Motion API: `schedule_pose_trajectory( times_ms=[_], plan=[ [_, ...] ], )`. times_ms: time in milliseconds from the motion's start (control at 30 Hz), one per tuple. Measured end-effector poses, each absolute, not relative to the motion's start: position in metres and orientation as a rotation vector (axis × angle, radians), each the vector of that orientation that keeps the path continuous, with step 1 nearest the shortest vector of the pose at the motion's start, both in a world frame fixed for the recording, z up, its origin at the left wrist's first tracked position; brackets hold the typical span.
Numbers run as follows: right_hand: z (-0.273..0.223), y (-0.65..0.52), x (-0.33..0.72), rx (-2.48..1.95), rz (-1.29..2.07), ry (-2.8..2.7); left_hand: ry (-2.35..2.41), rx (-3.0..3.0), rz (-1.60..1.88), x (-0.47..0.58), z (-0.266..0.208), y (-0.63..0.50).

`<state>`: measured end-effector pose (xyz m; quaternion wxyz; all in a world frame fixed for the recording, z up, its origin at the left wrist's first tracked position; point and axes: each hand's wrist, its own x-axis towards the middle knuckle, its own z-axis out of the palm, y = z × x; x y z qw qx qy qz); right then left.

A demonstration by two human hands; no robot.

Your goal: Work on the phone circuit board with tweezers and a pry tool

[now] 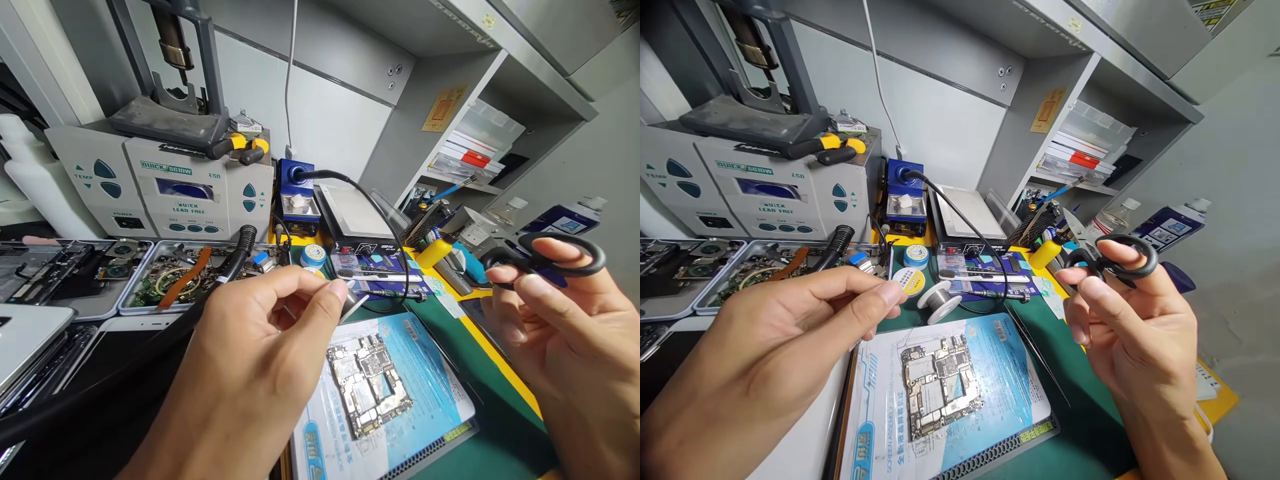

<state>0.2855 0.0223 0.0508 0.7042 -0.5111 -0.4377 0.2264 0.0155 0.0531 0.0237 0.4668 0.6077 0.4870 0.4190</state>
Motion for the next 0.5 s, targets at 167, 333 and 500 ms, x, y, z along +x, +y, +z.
schedule_pose_trajectory(
  times_ms=[167, 333, 500],
  plan=[
    [0.0493, 0.0194, 0.2841, -1.167, 0.480, -0.984, 1.193, 1.550, 1.063, 0.0146, 0.0246, 0.0527],
    [0.0508, 0.0152, 0.2824, -1.215, 0.464, -0.956, 1.207, 1.504, 1.105, 0.0160, 0.0234, 0.0533],
    [0.0505, 0.0120, 0.2833, -1.190, 0.503, -1.008, 1.230, 1.497, 1.126, 0.0168, 0.0181, 0.0537]
  ],
)
